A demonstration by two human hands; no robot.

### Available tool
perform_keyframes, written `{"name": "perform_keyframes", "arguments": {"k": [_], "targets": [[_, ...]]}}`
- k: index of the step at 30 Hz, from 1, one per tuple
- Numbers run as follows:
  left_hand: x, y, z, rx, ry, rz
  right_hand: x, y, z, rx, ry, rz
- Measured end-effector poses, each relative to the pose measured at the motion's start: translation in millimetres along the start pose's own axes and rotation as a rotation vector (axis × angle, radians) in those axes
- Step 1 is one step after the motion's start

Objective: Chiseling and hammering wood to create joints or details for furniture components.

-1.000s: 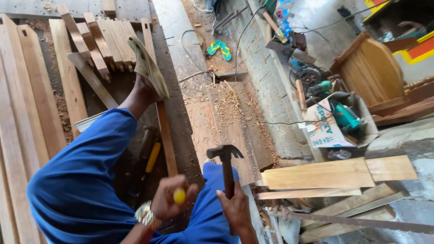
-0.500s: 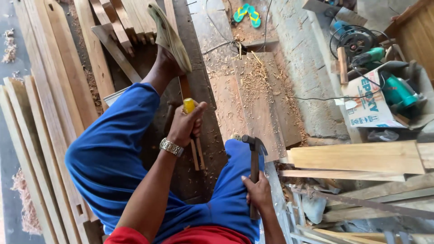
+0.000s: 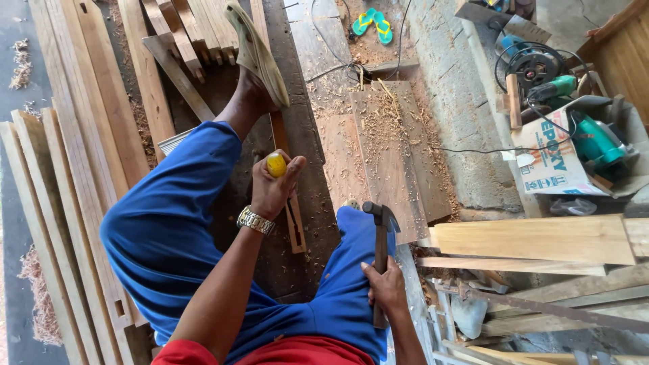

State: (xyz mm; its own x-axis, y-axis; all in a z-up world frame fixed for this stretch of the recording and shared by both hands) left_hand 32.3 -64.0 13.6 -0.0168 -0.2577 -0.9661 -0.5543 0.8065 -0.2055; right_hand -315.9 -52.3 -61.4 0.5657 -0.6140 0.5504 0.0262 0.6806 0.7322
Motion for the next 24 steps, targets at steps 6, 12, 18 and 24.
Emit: {"name": "perform_keyframes", "arguments": {"k": [6, 12, 18, 24], "targets": [[5, 0, 4, -0.030, -0.068, -0.024, 1, 0, -1, 0.017, -0.005, 0.016], [7, 1, 5, -0.048, -0.062, -0.020, -1, -2, -1, 0.011, 0.004, 0.026], [1, 1, -1, -0.049, -0.099, -0.047, 1, 2, -2, 0.024, -0.007, 0.012], [15, 0, -22, 0.056, -0.237, -0.169, 2, 4, -2, 0.019, -0.009, 0.034]]}}
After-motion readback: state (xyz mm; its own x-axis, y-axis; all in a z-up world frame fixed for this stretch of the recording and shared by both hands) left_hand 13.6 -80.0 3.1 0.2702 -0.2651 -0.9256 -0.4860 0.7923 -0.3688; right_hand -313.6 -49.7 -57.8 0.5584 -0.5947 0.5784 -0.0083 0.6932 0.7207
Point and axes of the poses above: each hand's wrist, its own y-axis away from the middle knuckle, its own z-axis out of the back of the hand, x = y × z, the point moved 6 cm from there along -y, towards the middle knuckle, and after that the axes turned 13 degrees about -z, right-handed, at the moved point
